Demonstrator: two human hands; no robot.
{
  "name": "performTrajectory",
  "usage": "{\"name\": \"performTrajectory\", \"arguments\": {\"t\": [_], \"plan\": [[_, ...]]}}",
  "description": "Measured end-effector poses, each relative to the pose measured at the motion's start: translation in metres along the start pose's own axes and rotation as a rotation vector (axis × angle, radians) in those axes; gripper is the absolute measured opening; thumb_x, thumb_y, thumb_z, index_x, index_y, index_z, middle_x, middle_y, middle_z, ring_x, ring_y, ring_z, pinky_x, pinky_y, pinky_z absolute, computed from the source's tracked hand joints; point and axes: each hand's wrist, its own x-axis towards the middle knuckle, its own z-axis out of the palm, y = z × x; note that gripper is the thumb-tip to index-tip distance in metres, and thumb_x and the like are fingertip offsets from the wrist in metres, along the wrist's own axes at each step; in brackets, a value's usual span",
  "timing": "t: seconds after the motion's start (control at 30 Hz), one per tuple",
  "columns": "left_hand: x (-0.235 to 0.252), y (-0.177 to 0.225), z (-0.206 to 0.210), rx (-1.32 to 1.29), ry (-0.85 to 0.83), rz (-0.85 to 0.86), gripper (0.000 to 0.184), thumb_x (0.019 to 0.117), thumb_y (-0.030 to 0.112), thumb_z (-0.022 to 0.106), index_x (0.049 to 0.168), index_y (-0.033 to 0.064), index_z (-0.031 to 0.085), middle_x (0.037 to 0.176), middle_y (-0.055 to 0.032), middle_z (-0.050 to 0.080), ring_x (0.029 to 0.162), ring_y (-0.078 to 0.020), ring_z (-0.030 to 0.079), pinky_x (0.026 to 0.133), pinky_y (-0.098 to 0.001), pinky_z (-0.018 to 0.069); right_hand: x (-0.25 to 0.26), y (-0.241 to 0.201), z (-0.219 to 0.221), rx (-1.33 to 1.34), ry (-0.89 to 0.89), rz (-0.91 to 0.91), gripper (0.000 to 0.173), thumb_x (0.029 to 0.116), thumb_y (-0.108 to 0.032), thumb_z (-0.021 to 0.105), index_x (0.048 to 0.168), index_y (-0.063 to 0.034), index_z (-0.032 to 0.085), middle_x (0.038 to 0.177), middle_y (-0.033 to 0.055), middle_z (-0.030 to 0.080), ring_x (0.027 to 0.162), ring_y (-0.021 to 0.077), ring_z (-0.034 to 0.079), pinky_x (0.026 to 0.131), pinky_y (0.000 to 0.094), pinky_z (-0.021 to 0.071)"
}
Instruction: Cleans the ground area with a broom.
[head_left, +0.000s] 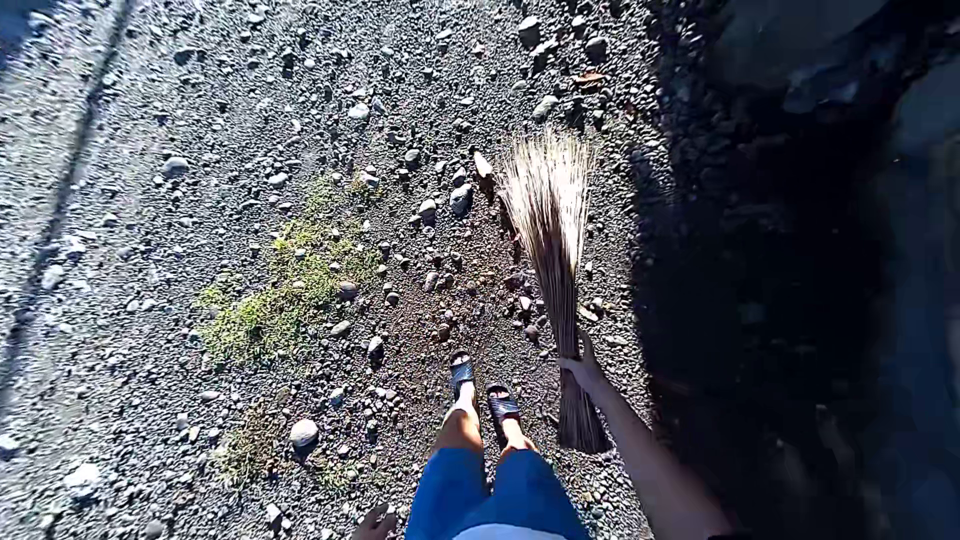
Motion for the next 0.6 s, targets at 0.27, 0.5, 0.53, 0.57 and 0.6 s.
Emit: {"name": "performTrajectory", "arguments": {"t": [0.27,0.5,0.53,0.57,0.6], "plan": [[0.078,0.153,-0.060,0.290,-0.056,0.146,0.049,0.1101,0.024,0.048,0.150,-0.0032,0.043,0.140,-0.0327,0.055,0.124,-0.0452,0.058,0.102,-0.0586,0.0468,-0.208,0.170,-0.050,0.653,0.311,0.568,0.043,0.1113,-0.029,0.038,0.149,-0.0078,0.038,0.098,0.0125,0.060,0.074,0.0200,0.061,0.065,0.0379,0.0540],[0.083,0.270,-0.078,0.504,-0.108,0.228,0.048,0.1106,0.024,0.047,0.152,0.0004,0.042,0.140,-0.0305,0.055,0.122,-0.0414,0.059,0.099,-0.0561,0.0482,-0.116,0.178,0.030,1.072,0.499,0.369,0.033,0.1105,-0.026,0.032,0.114,-0.0014,0.055,0.082,0.0056,0.060,0.069,0.0118,0.060,0.063,0.0321,0.0543],[0.086,0.278,-0.085,0.568,-0.110,0.232,0.047,0.1104,0.025,0.048,0.151,0.0003,0.044,0.140,-0.0305,0.056,0.123,-0.0422,0.060,0.100,-0.0570,0.0483,-0.101,0.150,0.041,1.196,0.458,0.289,0.031,0.1105,-0.025,0.032,0.111,-0.0027,0.054,0.079,0.0039,0.059,0.066,0.0109,0.060,0.061,0.0305,0.0545],[0.087,0.286,-0.091,0.631,-0.104,0.229,0.047,0.1104,0.025,0.048,0.150,0.0003,0.045,0.139,-0.0305,0.057,0.124,-0.0427,0.059,0.101,-0.0576,0.0476,-0.089,0.123,0.052,1.293,0.369,0.237,0.030,0.1106,-0.025,0.033,0.109,-0.0039,0.055,0.076,0.0029,0.061,0.064,0.0103,0.061,0.060,0.0290,0.0555],[0.088,0.295,-0.096,0.686,-0.097,0.227,0.048,0.1103,0.026,0.048,0.150,0.0003,0.045,0.140,-0.0300,0.057,0.125,-0.0429,0.059,0.103,-0.0580,0.0468,-0.076,0.101,0.060,1.349,0.240,0.216,0.029,0.1105,-0.025,0.034,0.108,-0.0046,0.054,0.074,0.0025,0.061,0.062,0.0100,0.061,0.059,0.0275,0.0552]]}}
